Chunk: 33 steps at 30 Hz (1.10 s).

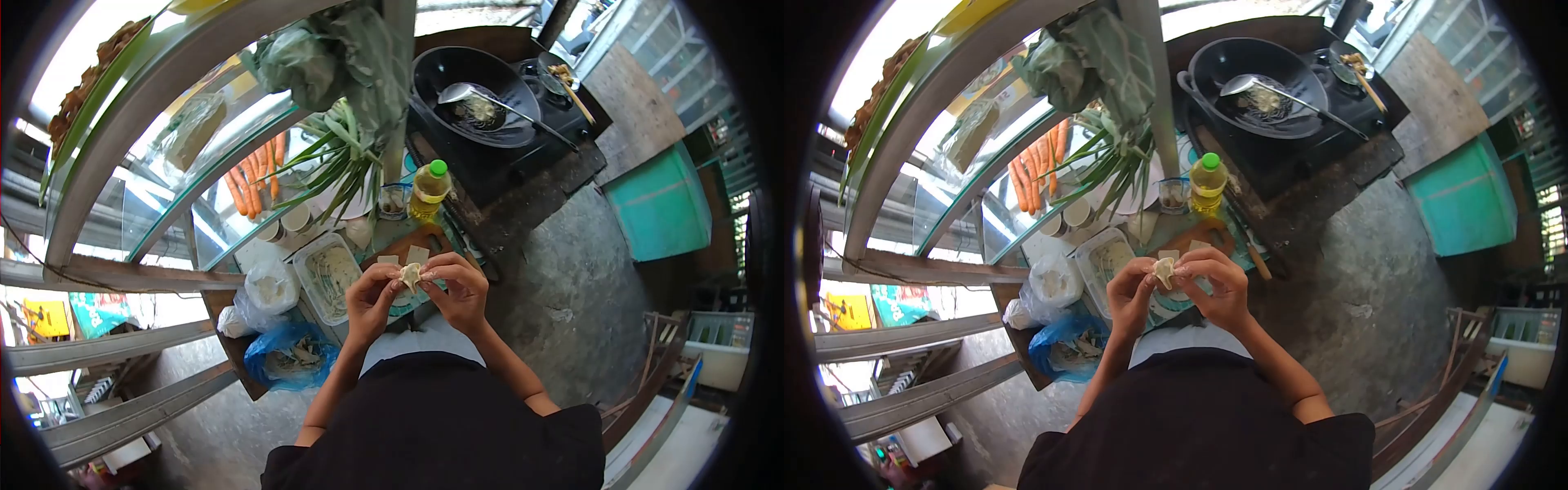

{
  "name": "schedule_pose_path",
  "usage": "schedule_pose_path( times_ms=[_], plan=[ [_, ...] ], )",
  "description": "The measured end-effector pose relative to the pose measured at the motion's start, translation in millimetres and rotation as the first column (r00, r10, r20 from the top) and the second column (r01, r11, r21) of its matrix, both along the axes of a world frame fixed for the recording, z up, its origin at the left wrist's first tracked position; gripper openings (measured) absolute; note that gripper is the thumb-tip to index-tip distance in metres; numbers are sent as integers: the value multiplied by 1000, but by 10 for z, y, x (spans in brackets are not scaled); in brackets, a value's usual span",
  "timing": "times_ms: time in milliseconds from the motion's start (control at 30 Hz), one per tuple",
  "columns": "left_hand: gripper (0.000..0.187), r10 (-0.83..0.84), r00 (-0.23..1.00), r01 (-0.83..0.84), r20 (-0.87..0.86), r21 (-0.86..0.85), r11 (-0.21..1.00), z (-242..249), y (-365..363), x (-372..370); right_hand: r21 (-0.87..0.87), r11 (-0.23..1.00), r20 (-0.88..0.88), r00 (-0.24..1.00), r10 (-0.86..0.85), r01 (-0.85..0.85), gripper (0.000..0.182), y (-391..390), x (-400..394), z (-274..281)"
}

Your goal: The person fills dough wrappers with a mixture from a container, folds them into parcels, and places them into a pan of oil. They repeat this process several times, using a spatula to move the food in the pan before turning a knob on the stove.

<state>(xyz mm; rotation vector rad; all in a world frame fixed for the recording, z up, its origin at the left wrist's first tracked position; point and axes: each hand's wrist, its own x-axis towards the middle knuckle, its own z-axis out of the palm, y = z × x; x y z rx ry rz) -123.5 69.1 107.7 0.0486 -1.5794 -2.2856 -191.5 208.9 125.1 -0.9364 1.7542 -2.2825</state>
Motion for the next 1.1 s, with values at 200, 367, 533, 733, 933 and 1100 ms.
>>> schedule_pose_path(
  times_ms=[200,367,533,733,933,1100],
  plan=[
    [14,-81,996,84,-41,69,994,33,165,-91,-4,1000,-35,999,-5,5,22,214,-62,40],
    [18,-94,995,96,-40,69,993,48,356,-177,-50,999,26,1000,11,-10,24,414,-136,67],
    [20,-114,990,121,-89,77,990,18,681,-291,-77,994,16,997,77,-75,23,743,-291,87],
    [17,-125,984,131,-130,45,990,82,1390,-522,-180,969,142,971,195,-168,24,1407,-515,110],
    [14,-98,984,104,-146,36,994,131,2112,-788,-261,943,186,948,257,-204,23,2053,-794,112],
    [14,-94,985,92,-141,-19,996,226,2462,-916,-245,936,165,940,298,-253,22,2419,-1011,151]
  ],
)
